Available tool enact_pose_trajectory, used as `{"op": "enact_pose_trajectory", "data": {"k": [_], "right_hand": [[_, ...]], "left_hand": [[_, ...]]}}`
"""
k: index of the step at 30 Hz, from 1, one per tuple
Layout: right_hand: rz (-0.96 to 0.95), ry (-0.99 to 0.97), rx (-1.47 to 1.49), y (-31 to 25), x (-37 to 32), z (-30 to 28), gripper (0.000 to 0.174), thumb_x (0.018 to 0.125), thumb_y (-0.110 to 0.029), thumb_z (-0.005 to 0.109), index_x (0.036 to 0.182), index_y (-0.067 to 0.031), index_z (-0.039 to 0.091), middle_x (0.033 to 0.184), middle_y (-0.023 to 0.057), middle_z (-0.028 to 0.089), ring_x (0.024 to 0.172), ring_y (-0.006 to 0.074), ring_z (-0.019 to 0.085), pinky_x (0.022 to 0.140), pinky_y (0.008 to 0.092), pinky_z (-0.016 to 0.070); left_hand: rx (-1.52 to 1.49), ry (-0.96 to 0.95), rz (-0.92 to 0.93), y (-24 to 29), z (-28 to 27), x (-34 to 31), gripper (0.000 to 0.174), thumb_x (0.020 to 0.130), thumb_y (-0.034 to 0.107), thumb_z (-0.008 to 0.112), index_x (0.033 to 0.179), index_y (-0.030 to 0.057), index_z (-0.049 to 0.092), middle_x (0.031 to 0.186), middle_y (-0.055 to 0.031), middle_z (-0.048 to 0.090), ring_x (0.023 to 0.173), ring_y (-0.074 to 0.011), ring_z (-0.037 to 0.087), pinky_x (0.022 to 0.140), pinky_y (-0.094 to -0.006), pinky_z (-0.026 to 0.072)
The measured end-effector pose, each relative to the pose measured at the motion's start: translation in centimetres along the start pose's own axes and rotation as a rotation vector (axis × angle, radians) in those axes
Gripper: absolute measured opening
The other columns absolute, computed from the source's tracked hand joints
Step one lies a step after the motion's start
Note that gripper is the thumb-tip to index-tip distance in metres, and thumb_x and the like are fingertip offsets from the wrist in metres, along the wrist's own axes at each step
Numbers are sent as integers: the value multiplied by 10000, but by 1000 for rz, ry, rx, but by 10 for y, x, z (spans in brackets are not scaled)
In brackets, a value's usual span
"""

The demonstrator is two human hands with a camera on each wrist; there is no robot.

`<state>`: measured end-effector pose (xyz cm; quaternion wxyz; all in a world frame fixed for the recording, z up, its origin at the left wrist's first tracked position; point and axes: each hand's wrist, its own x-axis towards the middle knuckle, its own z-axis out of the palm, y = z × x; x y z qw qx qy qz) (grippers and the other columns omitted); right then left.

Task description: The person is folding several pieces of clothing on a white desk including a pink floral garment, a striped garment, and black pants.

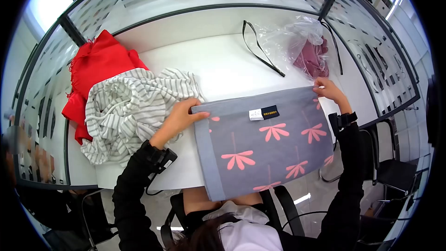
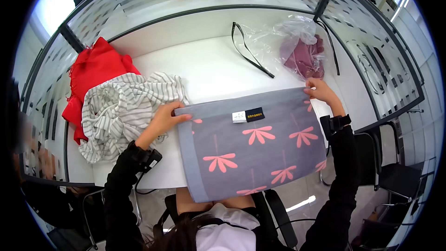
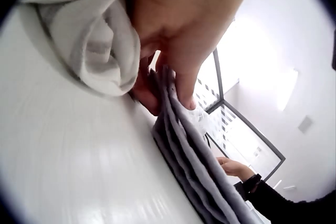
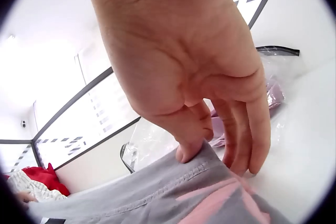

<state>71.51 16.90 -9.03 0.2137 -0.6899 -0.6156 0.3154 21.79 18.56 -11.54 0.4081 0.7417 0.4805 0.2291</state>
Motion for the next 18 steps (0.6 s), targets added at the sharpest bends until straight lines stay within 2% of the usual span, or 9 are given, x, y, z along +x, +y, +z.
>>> {"op": "enact_pose_trajectory", "data": {"k": [4, 7, 10, 11, 14, 15, 18], "right_hand": [[149, -61, 8, -1, -3, 2, 138, 802, -86, 608, 850, -46, 486, 732, 13, 491, 629, 100, 512, 594, 253, 480], [146, -154, 82, -5, -10, 4, 145, 805, -99, 608, 846, -55, 477, 698, -5, 482, 605, 82, 477, 574, 240, 449], [109, -135, 111, -7, -14, 8, 159, 805, -109, 614, 836, -53, 470, 671, -17, 471, 585, 70, 455, 551, 231, 430], [122, -131, 101, -8, -16, 7, 194, 802, -77, 622, 861, -21, 447, 659, 14, 463, 601, 96, 508, 559, 267, 514], [111, -131, 142, -16, -24, 13, 248, 778, -68, 652, 919, -18, 454, 693, 24, 495, 626, 107, 540, 565, 260, 506], [123, -97, 84, -17, -25, 14, 321, 744, -60, 685, 966, -16, 458, 719, 43, 519, 653, 120, 572, 572, 252, 499], [21, -43, 62, -19, -30, 23, 364, 718, -61, 704, 979, -10, 455, 719, 60, 529, 623, 128, 582, 553, 248, 496]], "left_hand": [[-117, -31, -31, -10, -3, 2, 245, 739, 197, 722, 777, 18, 559, 656, 14, 547, 587, -48, 468, 522, -216, 374], [-96, -31, -38, -13, -5, 4, 258, 743, 210, 718, 752, 26, 537, 633, 18, 536, 576, -49, 464, 510, -218, 368], [-35, -12, -21, -11, -6, 2, 276, 746, 229, 716, 740, 29, 526, 609, 7, 522, 568, -55, 458, 500, -226, 362], [-16, 1, -7, -9, -6, 1, 281, 747, 235, 715, 737, 29, 524, 601, 2, 517, 565, -57, 457, 497, -229, 360], [23, 24, 58, -12, -5, 0, 287, 752, 247, 707, 760, 26, 523, 581, -23, 504, 543, -87, 456, 490, -250, 361], [44, 32, 79, -14, -4, 1, 287, 755, 246, 703, 780, 25, 521, 598, -32, 511, 547, -96, 459, 495, -254, 365], [93, 43, 133, -15, -3, -2, 294, 761, 241, 692, 846, 24, 513, 660, -60, 533, 563, -127, 468, 512, -269, 375]]}}
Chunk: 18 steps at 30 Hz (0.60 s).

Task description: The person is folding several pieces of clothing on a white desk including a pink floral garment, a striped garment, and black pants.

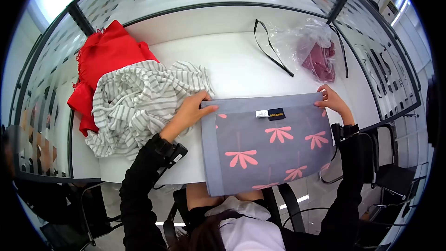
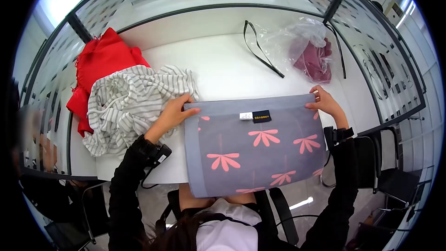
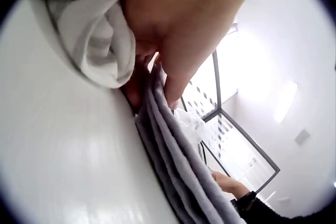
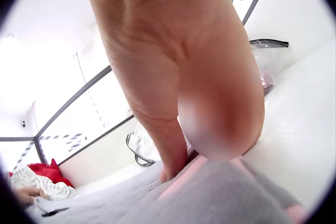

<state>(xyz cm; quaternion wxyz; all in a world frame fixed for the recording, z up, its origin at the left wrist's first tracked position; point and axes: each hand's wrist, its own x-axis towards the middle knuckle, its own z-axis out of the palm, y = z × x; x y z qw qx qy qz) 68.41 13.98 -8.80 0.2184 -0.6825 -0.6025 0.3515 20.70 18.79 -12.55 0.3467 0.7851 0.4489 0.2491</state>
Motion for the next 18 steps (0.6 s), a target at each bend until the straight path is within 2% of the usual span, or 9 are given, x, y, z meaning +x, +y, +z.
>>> {"op": "enact_pose_trajectory", "data": {"k": [2, 3, 6, 8, 9, 12, 14, 15, 18], "right_hand": [[20, 18, -90, -3, 0, 6, 367, 711, -51, 701, 983, -9, 457, 720, 68, 536, 606, 136, 586, 529, 260, 496], [31, 27, -133, -4, 0, 9, 369, 708, -46, 699, 986, -8, 459, 721, 72, 540, 597, 139, 588, 517, 266, 496], [130, -20, -150, 0, 4, 15, 371, 706, -37, 693, 995, -5, 464, 740, 95, 564, 557, 183, 609, 456, 303, 477], [107, 30, -324, -14, -4, 20, 366, 704, -57, 687, 998, -13, 474, 785, 115, 573, 592, 233, 619, 472, 345, 472], [92, 56, -410, -20, -6, 22, 364, 703, -67, 685, 999, -17, 479, 807, 125, 577, 610, 258, 623, 479, 366, 469], [-360, 280, -806, 6, 12, 26, 357, 704, -102, 664, 1005, -39, 482, 884, 138, 565, 678, 310, 606, 532, 400, 467], [-377, 440, -902, 2, 34, 32, 334, 712, -107, 639, 1002, -51, 481, 896, 139, 555, 705, 322, 594, 562, 417, 464], [-388, 526, -942, -4, 47, 33, 322, 717, -109, 626, 1000, -57, 481, 902, 139, 550, 719, 328, 588, 577, 426, 463], [-328, 758, -1130, -49, 83, 21, 300, 721, -101, 605, 984, -52, 469, 897, 145, 547, 703, 337, 590, 569, 423, 463]], "left_hand": [[-1, 9, 29, 7, -1, -4, 312, 762, 240, 686, 899, 25, 505, 718, -79, 547, 579, -153, 473, 526, -282, 381], [94, -65, -14, 12, -6, -9, 368, 732, 216, 700, 998, 54, 504, 956, -133, 549, 805, -204, 542, 670, -290, 427], [500, 81, 359, 24, -20, -33, 552, 657, 233, 749, 1127, 108, 488, 1218, -171, 428, 1115, -320, 440, 878, -434, 389], [968, 203, 210, 56, -37, -59, 763, 578, 280, 794, 1250, 221, 439, 1358, -180, 266, 1262, -403, 242, 937, -623, 253], [1008, 220, 72, 60, -45, -67, 794, 564, 296, 799, 1264, 253, 428, 1361, -183, 260, 1261, -406, 238, 915, -648, 248], [1040, 226, -279, 48, -67, -89, 866, 534, 329, 809, 1296, 329, 397, 1363, -193, 255, 1252, -408, 243, 861, -690, 259], [970, 183, -404, 14, -69, -91, 883, 531, 336, 807, 1305, 355, 382, 1351, -202, 266, 1240, -400, 268, 837, -674, 301], [946, 150, -427, 1, -71, -86, 813, 546, 279, 794, 1270, 297, 426, 1285, -212, 347, 1143, -407, 385, 813, -602, 377], [943, 164, -161, -28, -82, -82, 675, 583, 188, 749, 1200, 220, 477, 1173, -235, 435, 1002, -408, 486, 810, -497, 425]]}}
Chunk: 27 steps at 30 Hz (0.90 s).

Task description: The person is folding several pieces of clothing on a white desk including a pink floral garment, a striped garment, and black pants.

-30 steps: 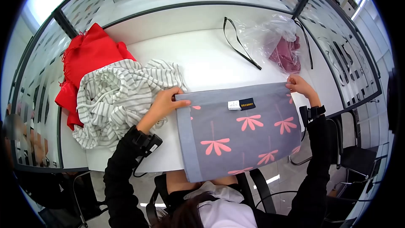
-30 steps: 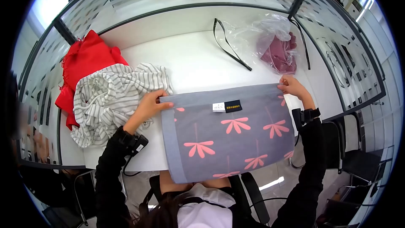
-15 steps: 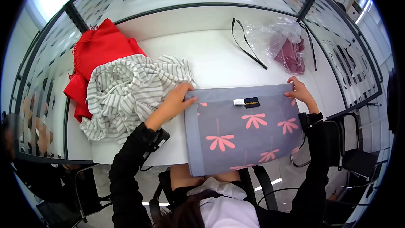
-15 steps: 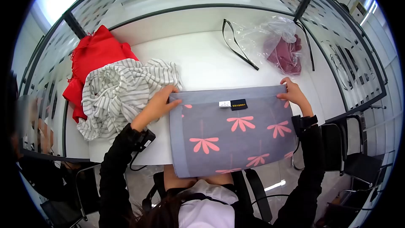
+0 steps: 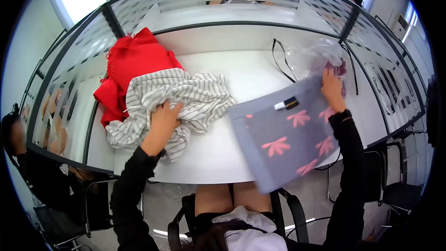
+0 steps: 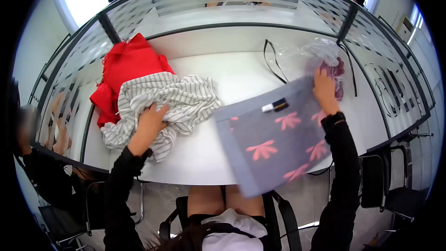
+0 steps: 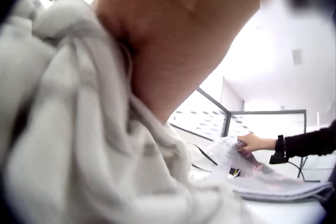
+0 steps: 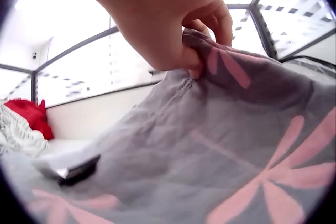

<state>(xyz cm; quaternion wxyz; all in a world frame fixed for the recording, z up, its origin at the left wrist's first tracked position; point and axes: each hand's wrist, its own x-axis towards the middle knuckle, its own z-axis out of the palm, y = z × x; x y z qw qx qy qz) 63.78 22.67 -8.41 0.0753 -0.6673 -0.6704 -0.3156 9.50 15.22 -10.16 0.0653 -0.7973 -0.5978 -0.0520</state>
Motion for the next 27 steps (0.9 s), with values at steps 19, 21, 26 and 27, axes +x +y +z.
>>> {"op": "enact_pose_trajectory", "data": {"k": [19, 21, 26, 27], "right_hand": [[-21, 145, 748, -19, 5, -104, 306, 698, -29, 632, 943, -49, 450, 784, 199, 569, 780, 395, 561, 625, 406, 415], [-138, 95, 880, -59, 6, -133, 291, 691, 1, 610, 931, -40, 450, 774, 187, 578, 759, 375, 580, 619, 388, 428], [-350, -67, 1121, -140, -29, -194, 292, 680, 26, 573, 943, -48, 468, 832, 135, 596, 754, 314, 591, 655, 329, 449], [-343, -117, 1116, -141, -32, -199, 363, 674, -26, 651, 980, -55, 457, 855, 127, 590, 763, 296, 588, 671, 323, 452]], "left_hand": [[-309, 519, 277, 43, -92, 69, 523, 707, 143, 680, 1183, 81, 471, 1258, -147, 425, 1157, -341, 408, 971, -409, 317], [-419, 477, 511, 106, -82, 64, 725, 680, 256, 730, 1270, 30, 376, 1253, -183, 426, 1158, -360, 396, 991, -438, 304], [-913, 70, 334, 186, -86, 45, 619, 688, 127, 715, 1219, 52, 405, 945, -165, 599, 839, -323, 602, 721, -353, 473], [-941, 120, 351, 184, -89, 44, 531, 705, 98, 693, 1169, 58, 438, 836, -146, 604, 741, -307, 615, 644, -337, 473]]}}
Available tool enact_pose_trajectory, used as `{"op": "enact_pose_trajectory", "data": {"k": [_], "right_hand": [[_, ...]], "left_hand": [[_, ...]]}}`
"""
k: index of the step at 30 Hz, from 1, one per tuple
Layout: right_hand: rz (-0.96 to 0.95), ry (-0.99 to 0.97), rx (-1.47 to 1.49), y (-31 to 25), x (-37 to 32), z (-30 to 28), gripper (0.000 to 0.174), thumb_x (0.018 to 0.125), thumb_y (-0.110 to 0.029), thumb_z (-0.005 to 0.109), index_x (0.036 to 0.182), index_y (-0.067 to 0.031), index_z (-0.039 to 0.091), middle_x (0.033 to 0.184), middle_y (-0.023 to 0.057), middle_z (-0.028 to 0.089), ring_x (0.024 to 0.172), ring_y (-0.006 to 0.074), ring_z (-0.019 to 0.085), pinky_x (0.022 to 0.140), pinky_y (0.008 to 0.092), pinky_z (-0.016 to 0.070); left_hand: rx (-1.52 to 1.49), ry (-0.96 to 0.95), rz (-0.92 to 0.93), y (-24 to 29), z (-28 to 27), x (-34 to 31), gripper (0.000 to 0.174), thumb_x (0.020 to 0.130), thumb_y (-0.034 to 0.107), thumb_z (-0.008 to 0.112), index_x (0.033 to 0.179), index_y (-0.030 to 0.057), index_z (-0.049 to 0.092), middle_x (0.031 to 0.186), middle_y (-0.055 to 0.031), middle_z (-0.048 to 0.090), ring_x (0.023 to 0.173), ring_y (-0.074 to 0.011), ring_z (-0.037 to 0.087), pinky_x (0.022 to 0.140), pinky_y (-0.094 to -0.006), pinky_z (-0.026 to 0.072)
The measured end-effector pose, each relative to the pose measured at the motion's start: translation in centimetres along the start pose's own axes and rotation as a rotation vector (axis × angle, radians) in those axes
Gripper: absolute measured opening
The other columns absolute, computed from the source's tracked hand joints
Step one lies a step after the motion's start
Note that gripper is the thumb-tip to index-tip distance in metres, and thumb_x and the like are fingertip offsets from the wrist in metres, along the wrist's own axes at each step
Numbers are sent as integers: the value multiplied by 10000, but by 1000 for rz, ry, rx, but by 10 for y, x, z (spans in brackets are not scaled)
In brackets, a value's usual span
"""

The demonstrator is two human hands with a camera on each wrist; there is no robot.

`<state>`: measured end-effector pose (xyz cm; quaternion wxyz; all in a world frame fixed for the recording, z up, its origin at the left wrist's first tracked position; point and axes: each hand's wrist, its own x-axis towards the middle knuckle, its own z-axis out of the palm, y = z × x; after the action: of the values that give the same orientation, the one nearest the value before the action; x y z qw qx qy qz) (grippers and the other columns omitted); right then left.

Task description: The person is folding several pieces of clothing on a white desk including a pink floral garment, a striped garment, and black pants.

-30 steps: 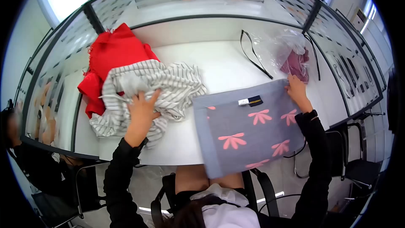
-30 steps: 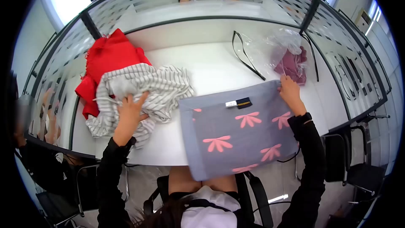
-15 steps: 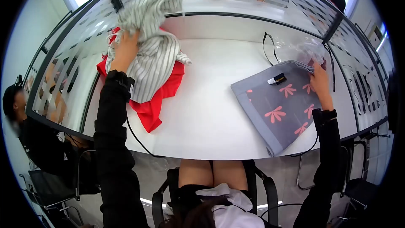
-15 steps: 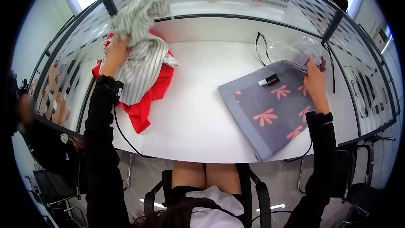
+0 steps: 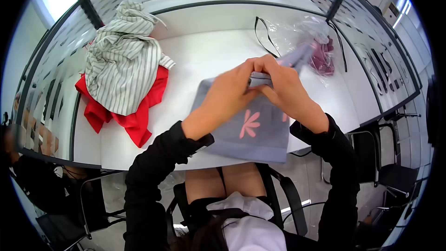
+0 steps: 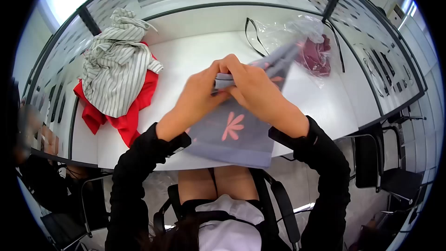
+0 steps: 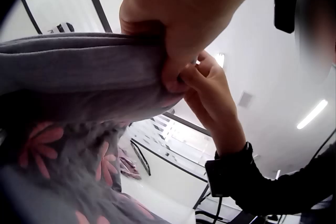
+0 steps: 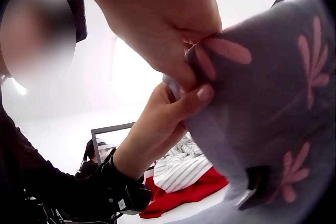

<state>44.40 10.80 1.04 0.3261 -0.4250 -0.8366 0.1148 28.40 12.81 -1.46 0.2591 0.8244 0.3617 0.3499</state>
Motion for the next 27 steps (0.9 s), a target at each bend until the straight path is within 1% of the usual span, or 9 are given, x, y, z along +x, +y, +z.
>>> {"op": "enact_pose_trajectory", "data": {"k": [1, 2, 5, 6, 12, 18, 19, 21, 27], "right_hand": [[-17, 24, 72, -1, -3, 0, 397, 664, -56, 678, 989, -52, 451, 858, 121, 589, 761, 290, 587, 672, 319, 453], [-40, 50, 143, -2, -4, 0, 434, 653, -87, 706, 999, -49, 446, 861, 115, 588, 759, 285, 586, 673, 315, 455], [-56, -70, 44, 11, -4, -13, 636, 606, -196, 778, 1111, -35, 426, 977, 97, 566, 886, 265, 558, 790, 324, 431], [-98, -85, -50, 23, -2, -15, 661, 601, -193, 781, 1134, -35, 424, 1020, 99, 555, 929, 260, 546, 824, 327, 417], [-82, -143, -55, 91, 20, -17, 846, 567, -210, 787, 1288, -89, 361, 1313, 138, 342, 1235, 308, 315, 1005, 366, 308], [273, -416, 463, 110, 50, -24, 450, 655, -123, 748, 1058, -38, 566, 880, 60, 628, 775, 140, 616, 681, 257, 477], [234, -321, 512, 107, 52, -31, 259, 684, -69, 713, 921, -34, 615, 685, 5, 621, 563, 70, 586, 523, 198, 446], [196, -222, 371, 103, 65, -61, 180, 726, -99, 670, 877, -31, 601, 686, 28, 642, 564, 83, 598, 490, 191, 431], [-242, 658, -90, -21, 66, -162, 142, 823, -95, 591, 927, -16, 535, 794, 57, 624, 716, 128, 610, 633, 228, 479]], "left_hand": [[-19, 40, 36, 2, -6, -1, 445, 721, 69, 672, 1119, 63, 470, 727, -127, 608, 642, -291, 629, 568, -321, 473], [-175, 0, -200, 9, -9, -5, 297, 729, 57, 666, 1000, 44, 548, 666, -114, 589, 524, -211, 584, 492, -285, 429], [181, 145, 42, -17, -16, -12, 222, 730, 67, 673, 938, 37, 603, 613, -95, 569, 455, -145, 470, 449, -259, 379], [23, 206, 37, -8, -19, -14, 188, 726, 76, 681, 904, 39, 636, 576, -87, 547, 460, -108, 379, 451, -239, 350], [-237, 60, -56, -11, -60, -45, 190, 752, 36, 663, 936, 1, 634, 796, -3, 599, 717, -65, 518, 628, -209, 394], [-306, 328, -58, 2, -96, -43, 242, 742, 18, 673, 975, -21, 616, 872, -17, 597, 802, -93, 547, 701, -217, 428], [-288, 356, -4, 0, -103, -34, 228, 762, 38, 663, 978, -19, 617, 900, -23, 599, 825, -89, 542, 715, -222, 431], [-42, 420, 0, -4, -127, -12, 232, 777, 94, 663, 975, -18, 619, 848, -21, 619, 773, -83, 545, 695, -216, 437], [-26, 852, 350, 57, -188, 19, 210, 812, 91, 621, 981, -26, 577, 821, -52, 618, 780, -129, 587, 702, -241, 468]]}}
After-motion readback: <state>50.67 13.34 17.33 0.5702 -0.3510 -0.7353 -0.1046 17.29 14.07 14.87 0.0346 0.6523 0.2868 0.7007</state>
